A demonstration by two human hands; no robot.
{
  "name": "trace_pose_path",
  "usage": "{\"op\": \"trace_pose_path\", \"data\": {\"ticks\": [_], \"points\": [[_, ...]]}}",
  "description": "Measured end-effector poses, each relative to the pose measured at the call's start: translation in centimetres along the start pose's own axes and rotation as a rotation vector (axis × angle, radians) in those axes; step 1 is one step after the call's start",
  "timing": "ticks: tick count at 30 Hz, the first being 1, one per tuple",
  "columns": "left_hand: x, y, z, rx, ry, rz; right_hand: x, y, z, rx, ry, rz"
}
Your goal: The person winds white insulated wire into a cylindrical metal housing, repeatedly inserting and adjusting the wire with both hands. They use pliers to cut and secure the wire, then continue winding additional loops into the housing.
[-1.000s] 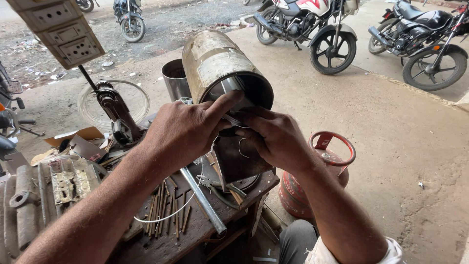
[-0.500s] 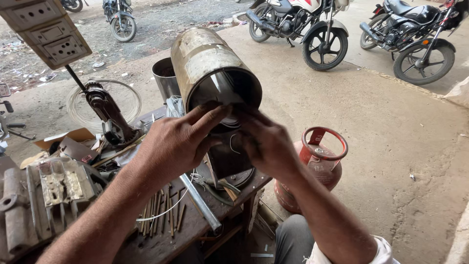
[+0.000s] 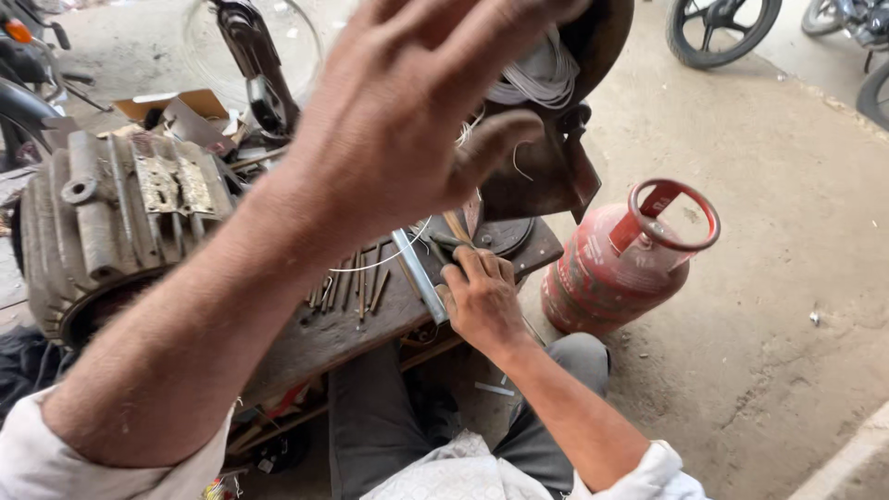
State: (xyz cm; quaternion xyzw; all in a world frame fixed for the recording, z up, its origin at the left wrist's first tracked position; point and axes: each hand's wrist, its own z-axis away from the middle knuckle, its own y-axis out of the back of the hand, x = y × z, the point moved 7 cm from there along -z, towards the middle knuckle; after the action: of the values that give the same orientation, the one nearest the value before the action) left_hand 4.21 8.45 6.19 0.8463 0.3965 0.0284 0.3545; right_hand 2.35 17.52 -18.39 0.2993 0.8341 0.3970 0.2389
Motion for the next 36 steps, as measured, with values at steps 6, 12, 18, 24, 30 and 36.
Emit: {"op": "trace_pose_path", "data": {"ticks": [6, 12, 18, 24, 30, 36], "points": [[0.7, -1.1, -1.6, -0.048, 0.113, -0.018, 0.1, -2.2, -3.9, -0.143, -0.046, 0.278], [0.3, -4.3, -2.9, 0.042, 0.123, -0.022, -0.7, -3.6, -4.4, -0.293, -0.011, 0.499], [-2.1, -5.4, -2.8, -0.017, 0.132, -0.129, 6.0, -1.4, -0.4, -0.210, -0.342, -0.212], [-4.3, -2.8, -3.2, 0.011, 0.156, 0.072, 7.0, 5.2, 6.6, -0.208, -0.476, -1.324], [-2.9, -4.2, -5.2, -0.092, 0.193, 0.165, 7.3, 20.2, 3.0, 0.348, -0.276, -0.062], [-2.6, -5.4, -5.6, -0.116, 0.235, 0.118, 7.1, 22.5, -4.9, 0.327, -0.103, 0.664]]}}
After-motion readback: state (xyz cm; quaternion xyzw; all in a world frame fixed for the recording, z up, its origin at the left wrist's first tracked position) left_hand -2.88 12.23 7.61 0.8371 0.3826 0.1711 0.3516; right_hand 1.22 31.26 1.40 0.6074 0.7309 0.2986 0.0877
